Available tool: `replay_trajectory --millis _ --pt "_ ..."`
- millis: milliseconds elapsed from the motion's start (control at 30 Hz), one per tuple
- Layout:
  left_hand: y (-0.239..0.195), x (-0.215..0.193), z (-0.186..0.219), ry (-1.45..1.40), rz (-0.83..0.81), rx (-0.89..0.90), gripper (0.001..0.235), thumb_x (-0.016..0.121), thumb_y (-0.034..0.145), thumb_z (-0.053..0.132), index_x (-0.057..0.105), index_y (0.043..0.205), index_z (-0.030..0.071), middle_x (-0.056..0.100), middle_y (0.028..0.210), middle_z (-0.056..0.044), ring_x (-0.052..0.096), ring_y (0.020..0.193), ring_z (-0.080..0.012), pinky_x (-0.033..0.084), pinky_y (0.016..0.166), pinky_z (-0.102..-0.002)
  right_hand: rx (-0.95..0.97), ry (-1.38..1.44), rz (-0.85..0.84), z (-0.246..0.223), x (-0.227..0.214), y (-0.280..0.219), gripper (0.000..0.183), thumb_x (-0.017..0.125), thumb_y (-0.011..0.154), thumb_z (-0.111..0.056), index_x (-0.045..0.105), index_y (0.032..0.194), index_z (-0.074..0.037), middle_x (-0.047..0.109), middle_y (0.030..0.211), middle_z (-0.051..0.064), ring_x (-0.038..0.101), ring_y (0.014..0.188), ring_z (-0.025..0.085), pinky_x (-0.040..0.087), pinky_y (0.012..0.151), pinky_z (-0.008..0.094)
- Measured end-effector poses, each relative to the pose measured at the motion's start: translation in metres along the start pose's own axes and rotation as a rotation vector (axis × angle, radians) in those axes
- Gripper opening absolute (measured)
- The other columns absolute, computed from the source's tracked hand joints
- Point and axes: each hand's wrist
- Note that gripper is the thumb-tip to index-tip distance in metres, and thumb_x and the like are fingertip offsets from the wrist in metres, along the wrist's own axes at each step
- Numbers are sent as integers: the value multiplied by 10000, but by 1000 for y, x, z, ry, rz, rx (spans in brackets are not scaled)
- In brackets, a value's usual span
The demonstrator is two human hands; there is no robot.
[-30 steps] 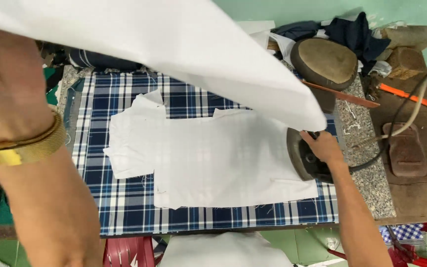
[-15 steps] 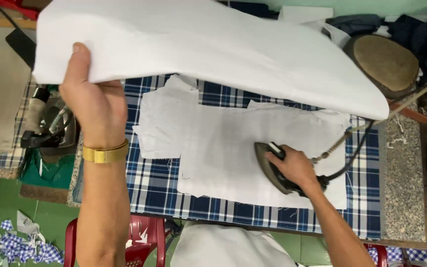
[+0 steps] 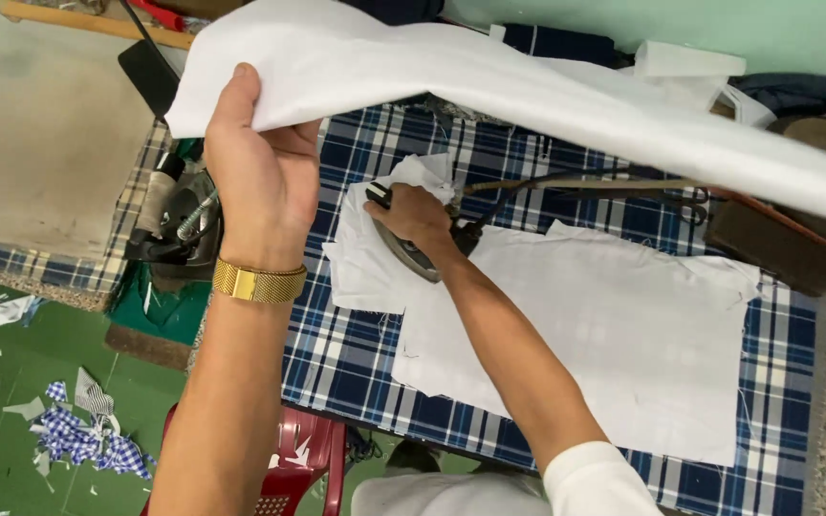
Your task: A person irons fabric, cuts out a garment piece with scissors, and drafts a pattern on paper using a ruler and pen.
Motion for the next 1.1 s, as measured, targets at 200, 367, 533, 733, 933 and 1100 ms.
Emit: replay_trajectory --millis 200,367,533,733,933,1100 --pt "48 -40 18 -202 4 46 494 597 888 -53 493 1370 -25 675 1239 -290 695 1102 -453 651 843 -568 -116 -25 -172 -37 26 -28 521 544 970 -613 619 976 -97 660 840 60 653 744 274 504 607 419" --pt "25 -57 24 -127 56 -6 533 619 872 -75 492 1389 -44 728 1157 -281 751 962 -417 672 685 -425 -128 35 -257 -15 40 -97 484 508 1017 -569 596 947 -99 602 706 37 548 564 209 441 493 363" --pt "7 -92 9 -90 19 -54 602 628 847 -49 548 1442 -91 727 1305 -326 749 1139 -463 697 874 -500 34 97 -200 71 47 -175 501 506 1008 -579 626 1109 -103 631 673 27 592 553 217 492 485 381" --pt "-45 -127 -19 8 21 -76 559 681 859 46 665 1392 -121 736 1395 -314 722 1336 -445 645 1178 -558 344 204 186 201 2 -275 647 421 968 -613 647 1243 -73 761 1020 167 742 817 344 598 637 458" --pt "-24 -219 -16 30 111 -50 688 765 782 49 672 1453 -69 760 1446 -267 738 1354 -436 671 1123 -541 757 283 283 331 -50 -340 498 490 1080 -505 603 1176 -30 709 874 137 728 653 240 656 522 286" --pt "7 -302 6 773 140 -11 600 698 931 470 600 1484 259 736 1476 130 767 1347 -48 707 1121 -186 765 262 541 427 -50 -371 595 559 1037 -591 577 824 -36 601 734 138 590 678 306 455 610 439"
Point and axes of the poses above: each hand's wrist, its own y-axis towards the middle knuckle, its own x-axis out of the palm, z = x × y
